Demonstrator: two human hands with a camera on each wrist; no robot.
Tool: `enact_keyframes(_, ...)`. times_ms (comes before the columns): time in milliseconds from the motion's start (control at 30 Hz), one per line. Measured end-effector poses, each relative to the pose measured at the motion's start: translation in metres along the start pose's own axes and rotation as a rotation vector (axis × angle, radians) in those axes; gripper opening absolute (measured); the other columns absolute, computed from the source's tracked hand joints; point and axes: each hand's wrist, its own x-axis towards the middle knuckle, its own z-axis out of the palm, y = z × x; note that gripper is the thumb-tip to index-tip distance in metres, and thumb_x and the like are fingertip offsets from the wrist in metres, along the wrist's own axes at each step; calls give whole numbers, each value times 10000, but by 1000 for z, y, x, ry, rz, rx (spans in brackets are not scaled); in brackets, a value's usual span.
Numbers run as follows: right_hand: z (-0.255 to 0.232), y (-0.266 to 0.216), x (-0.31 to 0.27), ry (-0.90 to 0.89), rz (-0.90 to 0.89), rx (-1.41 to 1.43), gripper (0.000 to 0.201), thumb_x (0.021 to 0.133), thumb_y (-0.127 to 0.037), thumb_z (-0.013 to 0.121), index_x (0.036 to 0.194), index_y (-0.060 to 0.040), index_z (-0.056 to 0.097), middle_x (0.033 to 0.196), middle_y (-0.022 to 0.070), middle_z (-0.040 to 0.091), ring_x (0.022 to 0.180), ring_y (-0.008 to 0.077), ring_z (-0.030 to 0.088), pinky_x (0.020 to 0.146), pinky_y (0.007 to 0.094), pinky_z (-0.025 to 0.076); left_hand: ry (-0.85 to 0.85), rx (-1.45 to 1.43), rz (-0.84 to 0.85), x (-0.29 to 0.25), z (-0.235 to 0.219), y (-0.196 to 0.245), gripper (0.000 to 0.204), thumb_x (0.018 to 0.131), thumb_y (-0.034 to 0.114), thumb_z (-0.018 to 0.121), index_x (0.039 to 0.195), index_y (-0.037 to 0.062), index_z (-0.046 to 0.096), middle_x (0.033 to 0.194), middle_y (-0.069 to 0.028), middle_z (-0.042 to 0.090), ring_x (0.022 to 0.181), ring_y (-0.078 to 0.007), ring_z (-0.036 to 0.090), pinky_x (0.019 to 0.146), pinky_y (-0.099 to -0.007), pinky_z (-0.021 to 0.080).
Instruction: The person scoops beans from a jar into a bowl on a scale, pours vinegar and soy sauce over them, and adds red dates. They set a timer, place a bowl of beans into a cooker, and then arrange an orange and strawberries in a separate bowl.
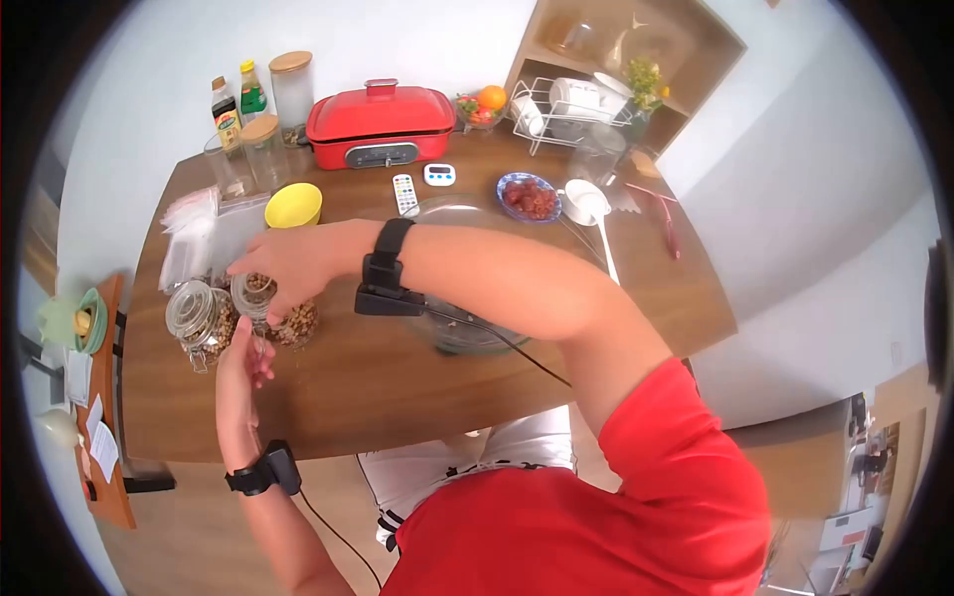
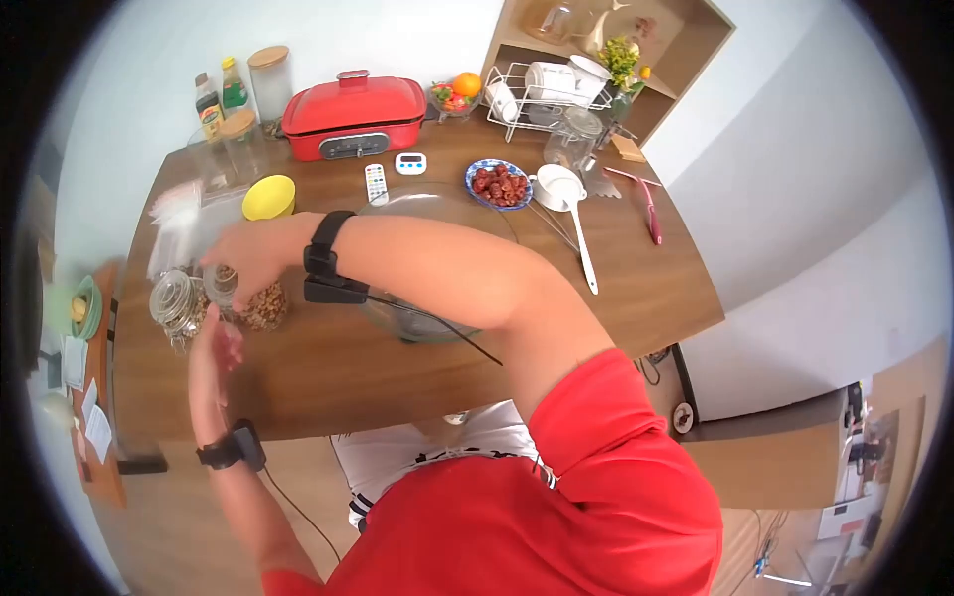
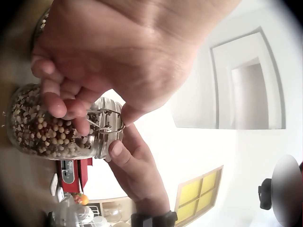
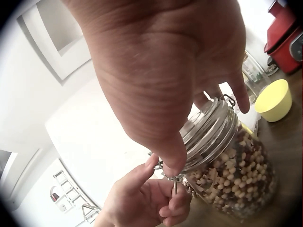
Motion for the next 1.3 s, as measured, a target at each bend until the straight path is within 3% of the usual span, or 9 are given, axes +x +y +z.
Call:
enact_keyframes(167, 4, 6, -1, 45, -55, -25, 866, 757, -365, 847, 1462, 4, 504, 1391, 259, 547, 1282, 398, 550, 1101, 430, 440, 74, -45, -47, -7, 6, 11, 514, 996, 554, 588, 682, 147, 585, 588, 46, 498, 505, -81, 433, 495, -239, 275)
enact_keyframes(267, 9, 11, 4, 38, -83, 7, 869, 764, -364, 843, 1470, 4, 494, 1415, 259, 535, 1303, 388, 540, 1122, 422, 425, -37, -268, 27, -3, -6, 13, 469, 970, 364, 701, 601, 169, 487, 526, 58, 407, 449, -81, 334, 442, -257, 208)
enact_keyframes(400, 8, 9, 3, 51, -56, 10, 869, 793, -335, 831, 1501, 1, 456, 1443, 241, 525, 1340, 370, 511, 1143, 415, 406, 20, -52, 153, -2, -7, 23, 489, 933, 334, 723, 550, 169, 468, 527, 70, 391, 481, -64, 327, 479, -260, 213)
enact_keyframes(600, 5, 4, 2, 37, 8, 70, 851, 820, -286, 813, 1529, -18, 426, 1467, 229, 512, 1367, 348, 489, 1149, 408, 398, 113, -140, 229, -8, 4, 21, 337, 965, 321, 724, 727, 132, 577, 625, 95, 450, 555, -26, 371, 500, -235, 251)
enact_keyframes(667, 6, 4, 3, 36, -1, 67, 852, 822, -285, 812, 1534, -25, 423, 1469, 225, 510, 1362, 346, 492, 1145, 409, 401, 134, -107, 399, -12, 12, 23, 233, 969, 305, 728, 906, 119, 603, 691, 88, 487, 598, -16, 402, 528, -212, 285)
enact_keyframes(700, 6, 4, 3, 39, -2, 58, 852, 823, -284, 811, 1538, -33, 421, 1470, 221, 509, 1358, 345, 495, 1142, 410, 403, 124, -70, 381, -11, 11, 21, 210, 931, 189, 774, 1005, 106, 596, 726, 100, 483, 630, -5, 405, 547, -200, 298)
enact_keyframes(833, 6, 6, 5, 49, -38, 65, 844, 829, -286, 805, 1540, -42, 422, 1471, 215, 506, 1353, 342, 497, 1136, 410, 407, 119, 24, 498, -3, 8, 12, 255, 880, 75, 805, 932, 109, 558, 746, 116, 457, 663, 5, 390, 579, -184, 303)
enact_keyframes(1233, -17, -2, 3, -42, 187, 247, 830, 852, -350, 804, 1539, -62, 439, 1457, 200, 542, 1370, 311, 497, 1142, 402, 396, 111, 70, 452, -4, -2, -14, 203, 876, 90, 747, 863, 77, 545, 738, 59, 521, 681, -41, 467, 612, -220, 402)
enact_keyframes(1300, -16, 13, 4, 60, 219, 432, 778, 887, -356, 782, 1533, -71, 455, 1451, 169, 567, 1348, 288, 529, 1118, 425, 425, 111, 54, 442, -3, -2, -20, 206, 873, 100, 752, 853, 76, 548, 736, 61, 525, 679, -39, 464, 616, -224, 402)
